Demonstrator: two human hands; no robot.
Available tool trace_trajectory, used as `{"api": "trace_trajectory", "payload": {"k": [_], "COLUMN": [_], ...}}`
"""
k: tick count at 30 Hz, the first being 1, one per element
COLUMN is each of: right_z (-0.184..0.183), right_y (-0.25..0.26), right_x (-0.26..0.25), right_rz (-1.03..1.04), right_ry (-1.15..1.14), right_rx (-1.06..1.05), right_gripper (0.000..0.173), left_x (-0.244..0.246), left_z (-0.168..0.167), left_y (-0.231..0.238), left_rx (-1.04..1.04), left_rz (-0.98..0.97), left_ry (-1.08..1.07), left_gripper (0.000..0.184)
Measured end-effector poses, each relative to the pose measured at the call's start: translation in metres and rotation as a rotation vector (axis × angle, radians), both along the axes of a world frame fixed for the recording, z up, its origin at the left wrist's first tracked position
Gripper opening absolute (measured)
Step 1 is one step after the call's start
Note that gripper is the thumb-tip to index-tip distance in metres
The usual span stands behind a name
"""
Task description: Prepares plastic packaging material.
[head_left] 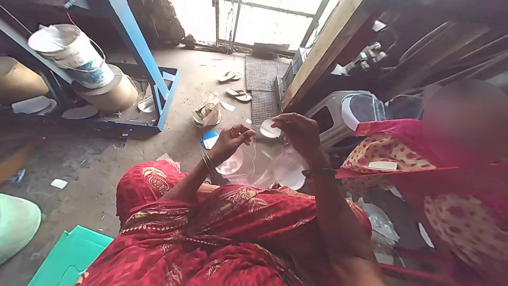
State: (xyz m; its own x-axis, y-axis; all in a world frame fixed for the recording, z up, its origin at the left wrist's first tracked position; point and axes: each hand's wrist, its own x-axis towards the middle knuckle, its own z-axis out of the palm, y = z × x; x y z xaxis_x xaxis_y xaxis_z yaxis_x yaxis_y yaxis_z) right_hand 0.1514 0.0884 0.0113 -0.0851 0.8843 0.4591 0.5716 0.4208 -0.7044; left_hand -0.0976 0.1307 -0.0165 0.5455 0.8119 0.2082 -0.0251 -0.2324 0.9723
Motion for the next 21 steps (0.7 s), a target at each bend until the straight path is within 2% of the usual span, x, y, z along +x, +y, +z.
{"api": "trace_trajectory", "payload": {"k": [4,8,13,16,18,21], "right_z": [-0.004,-0.003,-0.005,-0.004,-0.002,0.002], "right_y": [0.002,0.005,0.01,0.008,0.007,0.008], "right_x": [0.0,-0.002,-0.004,0.0,0.001,0.001], "right_rz": [0.036,0.062,0.066,0.015,-0.014,-0.033], "right_ry": [0.041,0.065,0.052,0.067,0.066,0.065], "right_rx": [-0.026,-0.025,0.001,-0.013,-0.019,-0.026], "right_gripper": [0.014,0.014,0.015,0.015,0.017,0.016], "left_x": [0.003,0.002,-0.002,-0.016,-0.023,-0.021], "left_z": [0.002,0.002,0.006,0.008,0.008,0.007], "left_y": [0.002,0.0,0.0,0.003,0.005,0.008], "left_rx": [0.074,0.161,-0.014,-0.144,-0.151,-0.107], "left_rz": [0.062,0.133,0.204,0.119,0.039,0.007], "left_ry": [0.025,0.039,-0.012,-0.026,-0.029,-0.071], "left_gripper": [0.025,0.04,0.07,0.08,0.066,0.027]}}
